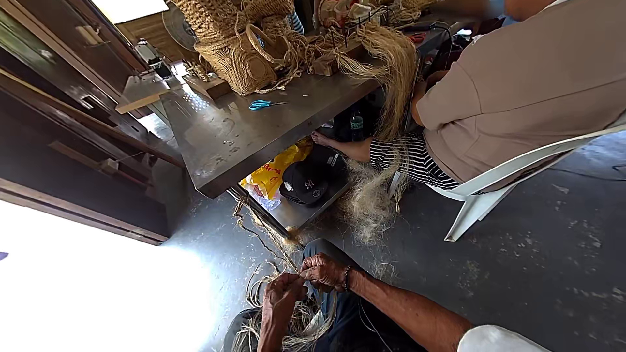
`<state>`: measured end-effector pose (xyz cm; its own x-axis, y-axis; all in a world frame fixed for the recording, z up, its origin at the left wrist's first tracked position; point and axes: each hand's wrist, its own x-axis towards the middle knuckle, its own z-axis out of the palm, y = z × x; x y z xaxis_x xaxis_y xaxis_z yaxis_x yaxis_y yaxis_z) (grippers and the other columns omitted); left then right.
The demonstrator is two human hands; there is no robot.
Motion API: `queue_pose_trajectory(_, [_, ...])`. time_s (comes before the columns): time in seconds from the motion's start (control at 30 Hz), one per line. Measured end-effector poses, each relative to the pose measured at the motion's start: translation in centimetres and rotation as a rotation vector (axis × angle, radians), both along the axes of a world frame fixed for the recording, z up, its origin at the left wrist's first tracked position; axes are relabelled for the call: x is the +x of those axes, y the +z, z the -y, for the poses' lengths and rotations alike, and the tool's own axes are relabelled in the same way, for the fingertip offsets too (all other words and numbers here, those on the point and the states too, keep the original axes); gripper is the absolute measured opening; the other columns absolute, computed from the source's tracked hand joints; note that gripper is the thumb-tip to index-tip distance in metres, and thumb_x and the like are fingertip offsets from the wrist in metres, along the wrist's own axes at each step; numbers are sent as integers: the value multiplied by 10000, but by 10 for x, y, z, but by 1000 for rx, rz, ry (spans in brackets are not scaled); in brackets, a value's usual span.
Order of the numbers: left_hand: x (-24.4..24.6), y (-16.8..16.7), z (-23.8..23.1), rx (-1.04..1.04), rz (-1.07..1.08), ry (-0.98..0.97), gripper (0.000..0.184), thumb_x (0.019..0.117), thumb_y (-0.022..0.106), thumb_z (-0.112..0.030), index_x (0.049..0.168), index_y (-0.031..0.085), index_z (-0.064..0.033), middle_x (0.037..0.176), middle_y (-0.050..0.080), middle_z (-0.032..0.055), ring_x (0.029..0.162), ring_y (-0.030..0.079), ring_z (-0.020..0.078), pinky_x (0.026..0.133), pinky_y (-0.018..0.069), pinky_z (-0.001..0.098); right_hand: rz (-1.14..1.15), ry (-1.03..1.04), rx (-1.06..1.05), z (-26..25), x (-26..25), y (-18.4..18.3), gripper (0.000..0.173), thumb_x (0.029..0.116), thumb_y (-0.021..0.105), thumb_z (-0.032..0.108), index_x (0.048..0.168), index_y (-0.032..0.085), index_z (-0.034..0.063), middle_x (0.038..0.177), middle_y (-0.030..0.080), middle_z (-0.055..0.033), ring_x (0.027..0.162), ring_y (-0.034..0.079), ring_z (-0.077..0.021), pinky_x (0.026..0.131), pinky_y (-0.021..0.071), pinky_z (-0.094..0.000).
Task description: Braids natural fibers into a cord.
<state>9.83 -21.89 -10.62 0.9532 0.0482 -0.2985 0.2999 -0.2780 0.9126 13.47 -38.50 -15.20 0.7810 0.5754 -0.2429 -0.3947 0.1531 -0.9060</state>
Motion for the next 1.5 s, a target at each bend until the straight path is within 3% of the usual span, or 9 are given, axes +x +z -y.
queue_pose_trajectory(0.2, [3, -4, -2, -27, 23, -9, 45, 909, 686, 34, 868, 669, 34, 687, 700, 99, 587, 686, 166, 613, 603, 301, 22, 26, -44, 1, 3, 2, 110, 1034, 570, 113, 931, 571, 74, 560, 416, 53, 416, 361, -31, 404, 304, -188])
queue_pose_trajectory(0.3, [2, -6, -1, -31, 30, -29, 79, 932, 659, -2, 856, 652, 17, 669, 680, 73, 582, 667, 147, 615, 587, 290, 154, 38, -152, 3, 5, 6, 141, 1033, 589, 133, 920, 589, 50, 608, 536, 21, 468, 459, -36, 453, 361, -201])
queue_pose_trajectory(0.4, [-1, -14, -3, -19, 69, -56, 113, 940, 612, -41, 853, 665, 7, 690, 699, 69, 616, 686, 147, 654, 600, 303, 373, 46, -268, 5, 9, 8, 175, 1011, 598, 115, 880, 608, 0, 730, 532, -31, 660, 499, -97, 644, 425, -295])
queue_pose_trajectory(0.5, [-3, -20, -1, 163, 149, -58, 119, 882, 609, -131, 804, 661, -57, 655, 629, -5, 604, 609, 102, 626, 518, 305, 537, 111, -479, 5, 13, 19, 197, 1010, 573, 103, 919, 640, -58, 841, 605, -163, 809, 584, -256, 771, 468, -445])
queue_pose_trajectory(0.67, [-5, -22, 11, 368, 162, -21, 141, 899, 611, -144, 855, 687, -34, 713, 641, 55, 660, 626, 178, 675, 525, 425, 580, 196, -832, 2, 0, 50, 194, 983, 544, 136, 1035, 634, -28, 1004, 669, -233, 991, 665, -399, 798, 506, -613])
queue_pose_trajectory(0.93, [-12, -30, 27, -88, 34, 236, 154, 990, 535, -1, 876, 638, 16, 622, 626, 39, 513, 594, 113, 514, 530, 282, 688, 220, -816, 6, -35, 42, 179, 935, 605, 95, 1080, 660, 5, 935, 694, -226, 929, 689, -423, 765, 517, -635])
queue_pose_trajectory(1.3, [-28, -31, 24, -522, 102, 370, 239, 1004, 401, 18, 864, 581, -54, 581, 598, -12, 479, 575, 70, 487, 521, 224, 823, 278, -549, 15, -43, 18, 135, 949, 621, 92, 939, 692, -23, 817, 677, -213, 823, 681, -400, 713, 503, -622])
queue_pose_trajectory(1.4, [-32, -23, 15, -568, 103, 325, 240, 1008, 391, -2, 866, 573, -67, 540, 564, -17, 441, 548, 72, 466, 505, 221, 901, 105, -436, 18, -37, 7, 202, 957, 644, 148, 901, 738, -22, 876, 692, -184, 887, 683, -338, 796, 534, -545])
queue_pose_trajectory(1.5, [-32, -18, 8, -533, 64, 316, 236, 1011, 428, 5, 830, 558, -73, 536, 493, -24, 395, 416, 33, 383, 371, 171, 876, -195, -463, 20, -23, 17, 244, 961, 648, 211, 909, 729, -14, 888, 689, -166, 906, 673, -295, 844, 538, -456])
